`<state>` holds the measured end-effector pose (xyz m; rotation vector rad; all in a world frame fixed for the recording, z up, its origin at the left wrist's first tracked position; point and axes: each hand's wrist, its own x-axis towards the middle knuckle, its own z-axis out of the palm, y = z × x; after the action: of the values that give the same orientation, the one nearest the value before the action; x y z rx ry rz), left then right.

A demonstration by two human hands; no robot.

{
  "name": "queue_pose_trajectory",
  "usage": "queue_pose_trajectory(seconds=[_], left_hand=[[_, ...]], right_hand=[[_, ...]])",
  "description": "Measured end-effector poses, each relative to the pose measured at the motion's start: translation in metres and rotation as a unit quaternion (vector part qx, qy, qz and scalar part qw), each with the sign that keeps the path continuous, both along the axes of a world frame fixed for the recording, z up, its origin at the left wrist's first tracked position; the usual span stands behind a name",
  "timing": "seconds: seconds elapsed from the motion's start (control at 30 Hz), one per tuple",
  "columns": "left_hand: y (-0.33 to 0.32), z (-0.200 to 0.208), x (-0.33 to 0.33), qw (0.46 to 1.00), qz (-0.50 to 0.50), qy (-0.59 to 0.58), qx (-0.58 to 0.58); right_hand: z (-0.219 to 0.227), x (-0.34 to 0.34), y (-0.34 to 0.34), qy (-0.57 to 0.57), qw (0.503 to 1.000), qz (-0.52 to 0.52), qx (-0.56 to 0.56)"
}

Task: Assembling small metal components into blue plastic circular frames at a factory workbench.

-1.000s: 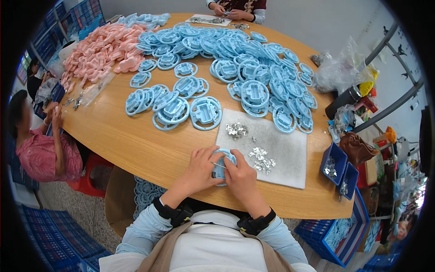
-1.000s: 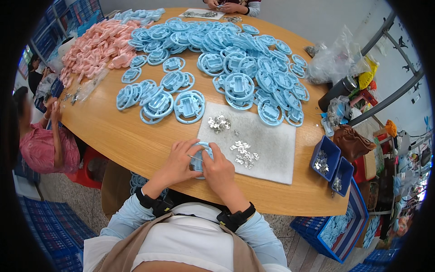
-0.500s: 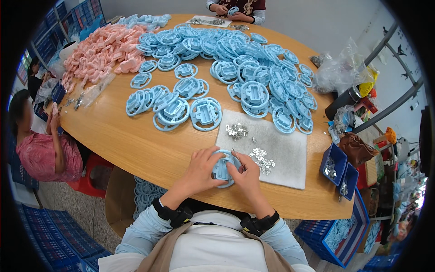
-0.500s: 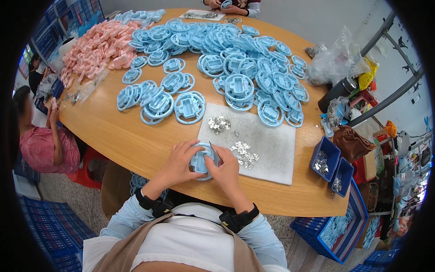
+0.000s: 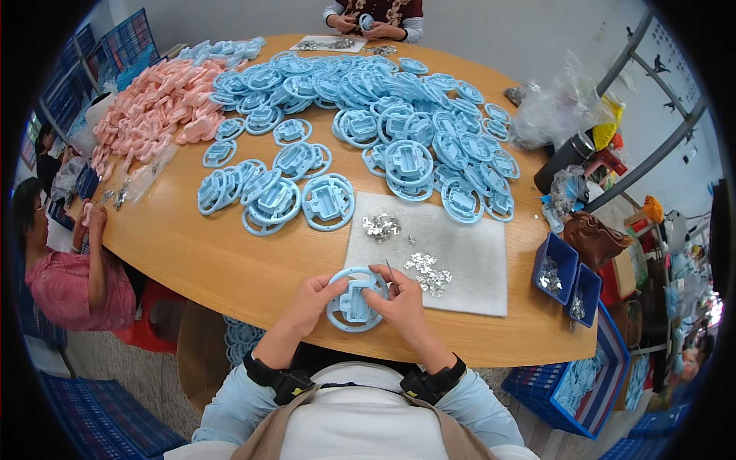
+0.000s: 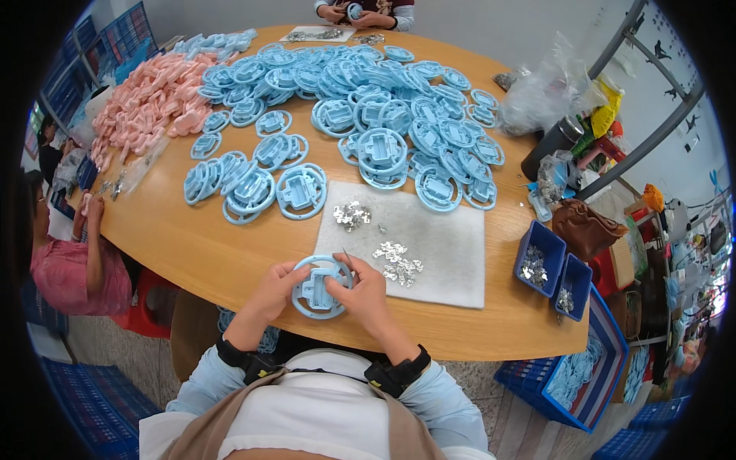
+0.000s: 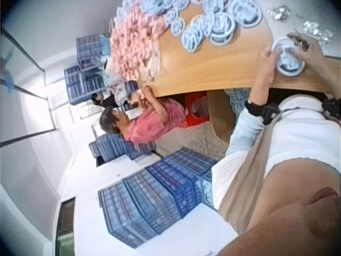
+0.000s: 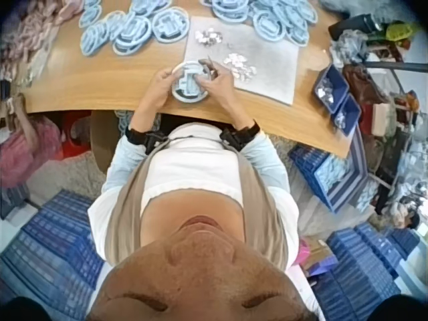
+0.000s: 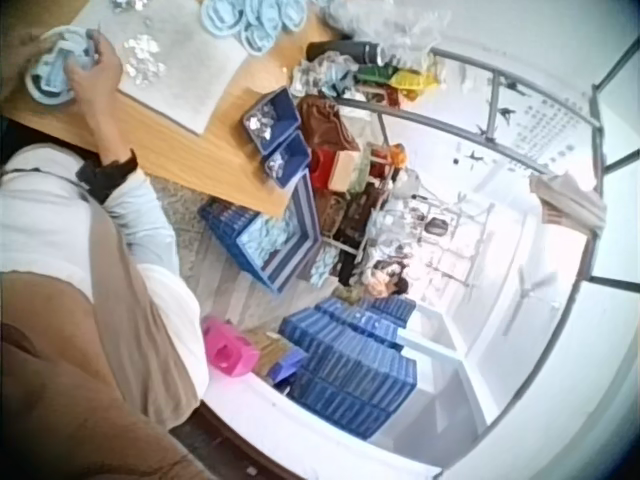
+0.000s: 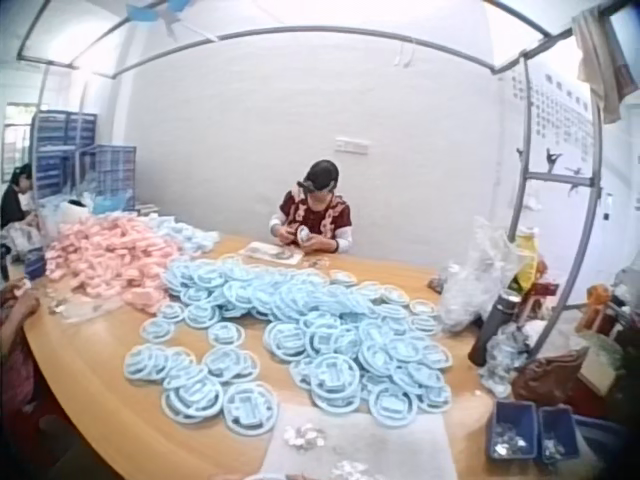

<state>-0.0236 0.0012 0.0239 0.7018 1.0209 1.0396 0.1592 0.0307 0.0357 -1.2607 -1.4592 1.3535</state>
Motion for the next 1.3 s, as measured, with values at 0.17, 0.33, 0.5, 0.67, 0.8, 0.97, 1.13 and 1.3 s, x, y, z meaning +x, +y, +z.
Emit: queue_pose_trajectory(seconds=[0.17, 0.33, 0.5, 0.67, 0.8, 0.97, 1.13, 1.3], left_hand=[[-0.002, 0.001, -0.001, 0.995, -0.054, -0.046, -0.065], [-0.004, 0.006, 0.003, 0.996, -0.038, -0.053, -0.067], [-0.005, 0.006, 0.014, 0.999, -0.021, 0.043, -0.021], [0.003, 0.01, 0.016, 0.994, -0.056, 0.083, -0.036], [0.004, 0.012, 0.016, 0.996, -0.054, 0.001, -0.065], [0.006, 0.008, 0.02, 0.994, -0.014, -0.055, -0.095], [0.006, 0.001, 0.018, 0.997, -0.047, 0.043, -0.052], [0.007, 0.003, 0.018, 0.997, -0.057, 0.051, -0.018]], right_hand=[[-0.006, 0.001, 0.0, 0.016, 0.998, -0.022, 0.055], [0.004, 0.004, -0.003, -0.003, 1.0, 0.003, 0.023], [0.001, 0.009, -0.007, 0.005, 0.999, 0.031, -0.028], [-0.001, 0.012, -0.007, -0.026, 0.999, 0.007, -0.025], [0.008, 0.011, -0.006, -0.04, 0.999, -0.004, 0.027], [0.008, 0.009, -0.003, -0.056, 0.998, -0.002, 0.042], [-0.003, 0.01, -0.01, 0.008, 0.999, 0.019, -0.031], [-0.005, 0.019, -0.003, -0.016, 0.998, 0.066, 0.006]])
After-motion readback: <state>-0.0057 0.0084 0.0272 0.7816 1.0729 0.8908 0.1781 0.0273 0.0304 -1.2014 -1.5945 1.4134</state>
